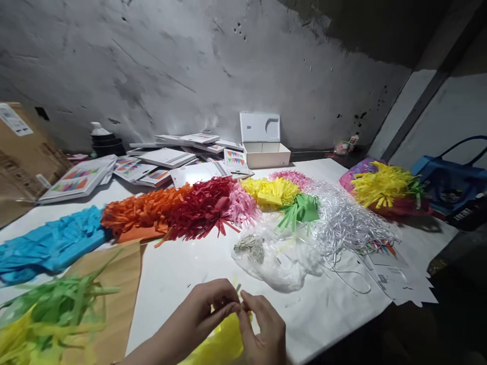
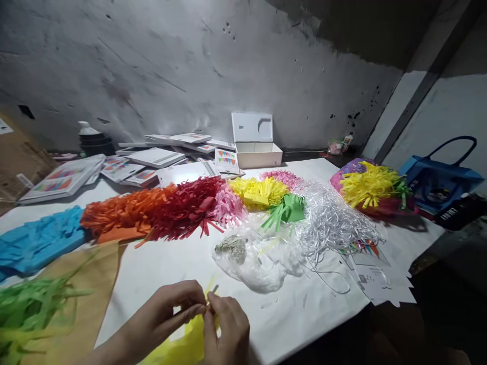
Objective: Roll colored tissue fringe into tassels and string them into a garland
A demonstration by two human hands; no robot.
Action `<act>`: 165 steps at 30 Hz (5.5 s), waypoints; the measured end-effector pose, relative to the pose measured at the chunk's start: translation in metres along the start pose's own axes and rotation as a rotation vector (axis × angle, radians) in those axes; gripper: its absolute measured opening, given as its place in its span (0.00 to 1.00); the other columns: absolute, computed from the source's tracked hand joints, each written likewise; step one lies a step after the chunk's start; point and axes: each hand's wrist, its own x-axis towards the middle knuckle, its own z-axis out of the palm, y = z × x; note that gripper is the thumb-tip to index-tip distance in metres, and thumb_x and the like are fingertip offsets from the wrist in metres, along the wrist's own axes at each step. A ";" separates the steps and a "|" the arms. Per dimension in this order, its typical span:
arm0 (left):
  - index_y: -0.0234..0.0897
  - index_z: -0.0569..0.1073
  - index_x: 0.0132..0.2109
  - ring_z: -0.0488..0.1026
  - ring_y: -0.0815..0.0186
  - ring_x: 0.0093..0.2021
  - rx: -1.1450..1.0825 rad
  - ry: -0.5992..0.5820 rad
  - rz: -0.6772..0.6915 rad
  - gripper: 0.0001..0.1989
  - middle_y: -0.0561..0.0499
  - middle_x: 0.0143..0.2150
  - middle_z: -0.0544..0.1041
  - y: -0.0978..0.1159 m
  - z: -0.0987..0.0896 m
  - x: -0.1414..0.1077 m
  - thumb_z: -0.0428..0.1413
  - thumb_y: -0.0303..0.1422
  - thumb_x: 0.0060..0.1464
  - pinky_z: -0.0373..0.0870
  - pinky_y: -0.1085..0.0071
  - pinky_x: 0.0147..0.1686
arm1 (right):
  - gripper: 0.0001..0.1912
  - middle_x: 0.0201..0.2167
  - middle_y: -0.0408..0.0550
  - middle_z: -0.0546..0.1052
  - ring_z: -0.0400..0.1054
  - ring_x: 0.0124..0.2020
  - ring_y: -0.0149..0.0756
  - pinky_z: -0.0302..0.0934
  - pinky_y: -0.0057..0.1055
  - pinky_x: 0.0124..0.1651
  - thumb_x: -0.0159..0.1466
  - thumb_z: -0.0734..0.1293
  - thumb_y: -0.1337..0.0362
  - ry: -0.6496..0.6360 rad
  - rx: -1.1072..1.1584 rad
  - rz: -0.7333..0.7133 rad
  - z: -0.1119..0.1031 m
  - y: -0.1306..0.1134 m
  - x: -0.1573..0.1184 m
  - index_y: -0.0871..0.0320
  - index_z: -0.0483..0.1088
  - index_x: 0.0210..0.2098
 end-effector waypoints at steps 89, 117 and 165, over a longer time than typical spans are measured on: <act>0.33 0.74 0.38 0.66 0.70 0.27 -0.516 0.198 -0.039 0.15 0.52 0.30 0.71 -0.020 -0.013 -0.098 0.55 0.42 0.62 0.65 0.74 0.28 | 0.12 0.24 0.41 0.69 0.63 0.25 0.30 0.54 0.26 0.29 0.69 0.59 0.67 -0.587 -0.136 0.094 0.024 -0.087 0.008 0.56 0.67 0.29; 0.32 0.75 0.35 0.71 0.68 0.27 -0.723 0.170 -0.248 0.15 0.52 0.25 0.75 -0.030 -0.020 -0.104 0.61 0.42 0.55 0.68 0.72 0.30 | 0.10 0.28 0.41 0.75 0.69 0.29 0.30 0.60 0.25 0.33 0.70 0.61 0.66 -0.603 0.013 0.186 0.031 -0.078 0.001 0.55 0.71 0.33; 0.38 0.68 0.39 0.69 0.64 0.33 0.158 0.302 0.060 0.06 0.49 0.36 0.73 -0.039 -0.030 -0.021 0.47 0.30 0.63 0.67 0.69 0.35 | 0.13 0.36 0.49 0.76 0.70 0.38 0.41 0.65 0.37 0.42 0.65 0.60 0.75 -0.557 -0.242 -0.096 0.047 -0.021 -0.041 0.56 0.72 0.43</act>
